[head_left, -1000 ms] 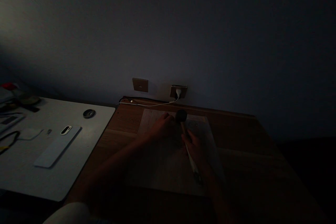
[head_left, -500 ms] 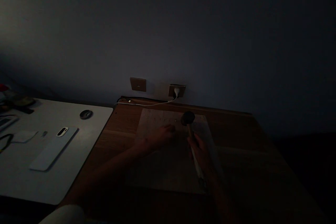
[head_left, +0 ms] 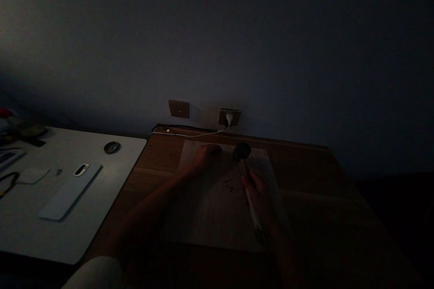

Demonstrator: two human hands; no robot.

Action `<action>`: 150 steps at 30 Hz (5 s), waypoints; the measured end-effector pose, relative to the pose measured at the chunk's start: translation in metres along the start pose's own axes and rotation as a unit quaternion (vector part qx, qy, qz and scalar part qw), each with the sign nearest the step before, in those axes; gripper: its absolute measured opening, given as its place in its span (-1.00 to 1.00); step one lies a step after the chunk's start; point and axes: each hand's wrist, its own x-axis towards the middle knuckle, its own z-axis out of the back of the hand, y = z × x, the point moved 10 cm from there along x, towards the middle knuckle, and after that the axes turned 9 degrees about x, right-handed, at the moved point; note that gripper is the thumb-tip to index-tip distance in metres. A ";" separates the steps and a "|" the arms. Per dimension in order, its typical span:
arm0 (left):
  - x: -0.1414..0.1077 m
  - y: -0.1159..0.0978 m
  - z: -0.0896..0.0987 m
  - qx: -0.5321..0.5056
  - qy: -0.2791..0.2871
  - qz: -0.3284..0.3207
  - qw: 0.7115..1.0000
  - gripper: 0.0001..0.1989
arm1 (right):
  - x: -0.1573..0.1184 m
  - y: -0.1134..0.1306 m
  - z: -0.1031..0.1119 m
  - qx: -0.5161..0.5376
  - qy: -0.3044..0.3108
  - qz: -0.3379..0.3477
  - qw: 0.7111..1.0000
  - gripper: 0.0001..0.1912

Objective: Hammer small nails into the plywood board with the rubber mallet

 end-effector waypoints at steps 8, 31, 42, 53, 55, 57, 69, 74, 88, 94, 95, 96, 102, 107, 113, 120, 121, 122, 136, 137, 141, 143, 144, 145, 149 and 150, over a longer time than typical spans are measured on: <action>-0.002 -0.014 0.000 0.032 0.006 -0.054 0.998 -0.78 | 0.006 0.000 -0.012 -0.006 0.034 0.029 0.999 -0.60; -0.070 -0.094 -0.008 0.234 0.093 -0.271 0.929 -0.85 | 0.012 -0.001 -0.033 -0.038 0.065 0.008 0.997 -0.46; -0.062 -0.109 -0.020 0.287 0.101 -0.274 0.912 -0.83 | 0.002 -0.006 0.001 0.024 -0.004 -0.024 0.999 -0.49; -0.015 0.000 0.030 0.073 -0.002 -0.044 0.996 -0.73 | 0.002 0.003 -0.014 0.022 0.027 0.009 0.999 -0.56; -0.018 -0.004 0.026 0.070 -0.005 -0.049 0.996 -0.72 | 0.003 0.002 -0.018 0.019 0.037 0.010 0.999 -0.57; -0.020 -0.008 0.025 0.072 -0.009 -0.056 0.996 -0.72 | 0.004 0.001 -0.020 0.018 0.043 0.009 0.999 -0.57; -0.017 -0.007 0.021 0.060 -0.012 -0.052 0.997 -0.77 | 0.004 0.005 -0.036 -0.003 0.069 0.022 0.997 -0.64; -0.015 0.001 0.017 0.036 -0.019 -0.038 0.998 -0.68 | 0.010 0.007 -0.050 -0.017 0.089 0.030 0.995 -0.68; -0.012 0.015 0.016 -0.023 -0.034 -0.012 0.999 -0.45 | 0.012 -0.007 -0.069 -0.027 0.088 0.018 0.996 -0.57; -0.020 0.007 0.021 0.033 -0.040 -0.019 0.998 -0.53 | 0.008 0.000 -0.053 -0.014 0.076 0.015 0.997 -0.59; -0.024 -0.001 0.025 0.057 -0.050 -0.031 0.997 -0.52 | 0.006 0.000 -0.047 -0.010 0.068 0.014 0.998 -0.59; -0.030 -0.012 0.027 0.087 -0.055 -0.054 0.993 -0.53 | 0.004 0.000 -0.040 -0.005 0.058 0.012 0.998 -0.58; -0.094 -0.116 -0.015 0.266 0.063 -0.348 0.897 -0.87 | -0.003 0.003 -0.004 0.020 0.001 -0.001 1.000 -0.58; -0.118 -0.144 -0.037 0.320 0.058 -0.385 0.863 -0.89 | -0.008 0.010 0.001 0.006 -0.003 0.003 1.000 -0.59; -0.091 -0.106 -0.015 0.198 0.097 -0.269 0.938 -0.86 | -0.010 0.004 -0.008 0.008 0.008 -0.018 1.000 -0.56; -0.033 0.003 0.036 -0.001 0.001 -0.009 1.000 -0.76 | -0.008 0.002 -0.020 0.015 0.017 -0.018 1.000 -0.56; -0.029 0.013 0.040 -0.014 -0.019 0.006 1.000 -0.77 | -0.008 0.001 -0.023 0.014 0.021 -0.021 0.999 -0.56; -0.025 0.019 0.043 -0.012 -0.034 0.012 0.999 -0.78 | -0.008 0.001 -0.024 0.013 0.023 -0.022 0.999 -0.56; -0.022 0.023 0.035 0.052 -0.030 -0.025 0.998 -0.74 | -0.003 -0.010 -0.038 0.003 0.063 0.006 0.998 -0.62; -0.022 0.022 0.034 0.054 -0.029 -0.029 0.998 -0.75 | -0.002 -0.010 -0.039 0.003 0.065 0.005 0.998 -0.62; -0.022 0.022 0.033 0.054 -0.034 -0.031 0.997 -0.78 | 0.003 -0.002 -0.052 -0.008 0.081 0.015 0.997 -0.62; -0.022 0.026 0.033 0.046 -0.041 -0.019 0.998 -0.73 | 0.007 0.003 -0.063 -0.016 0.095 0.027 0.995 -0.64; -0.022 0.027 0.034 0.040 -0.045 -0.012 0.998 -0.68 | 0.008 0.004 -0.069 -0.017 0.102 0.030 0.994 -0.64; -0.023 0.029 0.034 0.034 -0.048 -0.004 0.998 -0.62 | 0.010 0.004 -0.073 -0.019 0.105 0.030 0.994 -0.64; -0.024 0.033 0.033 0.012 -0.050 0.018 0.999 -0.48 | 0.018 0.002 -0.087 -0.018 0.111 0.028 0.993 -0.59; -0.024 0.034 0.033 0.010 -0.051 0.024 0.998 -0.47 | 0.019 0.001 -0.090 -0.017 0.114 0.026 0.993 -0.57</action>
